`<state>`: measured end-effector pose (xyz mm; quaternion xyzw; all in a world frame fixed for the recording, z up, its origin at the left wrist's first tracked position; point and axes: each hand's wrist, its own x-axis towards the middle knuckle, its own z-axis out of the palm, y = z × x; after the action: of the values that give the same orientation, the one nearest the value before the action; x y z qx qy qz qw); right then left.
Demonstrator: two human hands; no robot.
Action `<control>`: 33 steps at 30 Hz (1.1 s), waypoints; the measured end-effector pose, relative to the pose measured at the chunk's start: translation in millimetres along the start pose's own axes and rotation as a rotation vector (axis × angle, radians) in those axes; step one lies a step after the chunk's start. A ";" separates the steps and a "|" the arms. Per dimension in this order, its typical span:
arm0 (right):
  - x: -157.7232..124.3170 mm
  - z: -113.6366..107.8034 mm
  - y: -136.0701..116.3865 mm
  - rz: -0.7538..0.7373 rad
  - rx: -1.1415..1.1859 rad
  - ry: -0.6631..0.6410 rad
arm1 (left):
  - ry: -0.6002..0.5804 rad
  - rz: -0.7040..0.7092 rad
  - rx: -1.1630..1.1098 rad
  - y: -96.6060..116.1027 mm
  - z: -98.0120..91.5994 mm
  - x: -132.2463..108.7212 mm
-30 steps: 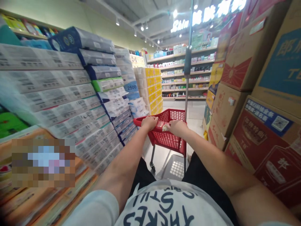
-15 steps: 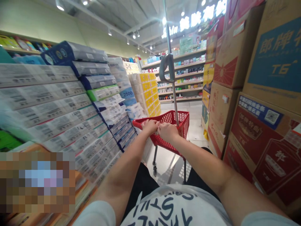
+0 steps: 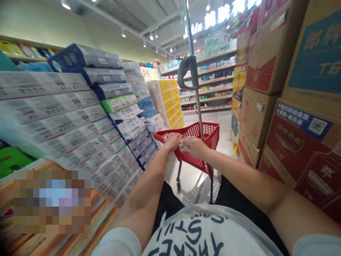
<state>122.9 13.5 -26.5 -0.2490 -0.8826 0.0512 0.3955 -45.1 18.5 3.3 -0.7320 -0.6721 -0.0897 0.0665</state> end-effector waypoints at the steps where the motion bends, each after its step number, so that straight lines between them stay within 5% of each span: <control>1: -5.7 2.4 -4.0 -0.103 -0.024 0.050 | 0.033 -0.004 -0.017 -1.3 1.7 0.7; 4: -11.0 5.1 -10.5 -0.221 -0.088 0.074 | 0.086 -0.068 -0.063 -5.9 6.4 3.4; 9: 13.3 0.5 -12.8 0.222 -0.282 -0.188 | 0.077 -0.027 -0.057 -6.8 6.6 3.0; 11: 14.9 2.3 -17.3 0.282 -0.369 -0.220 | 0.075 -0.013 -0.041 -5.1 5.2 0.9; 18: -15.3 15.1 -31.7 -0.164 -0.357 0.063 | 0.096 -0.021 -0.047 -6.9 3.9 -1.0; 25: 8.2 6.6 -23.9 0.295 -0.319 -0.198 | 0.084 -0.017 -0.071 -9.0 4.4 0.8; 31: -22.6 10.7 -23.6 -0.197 -0.312 0.064 | 0.099 -0.023 -0.082 -9.1 6.3 0.9; 33: -24.4 9.7 -22.8 -0.218 -0.275 0.077 | 0.103 -0.022 -0.079 -9.0 6.0 0.4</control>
<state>120.5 -17.0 -43.0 -0.2056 -0.8871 -0.1229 0.3945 -53.8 21.0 -2.7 -0.7212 -0.6716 -0.1544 0.0709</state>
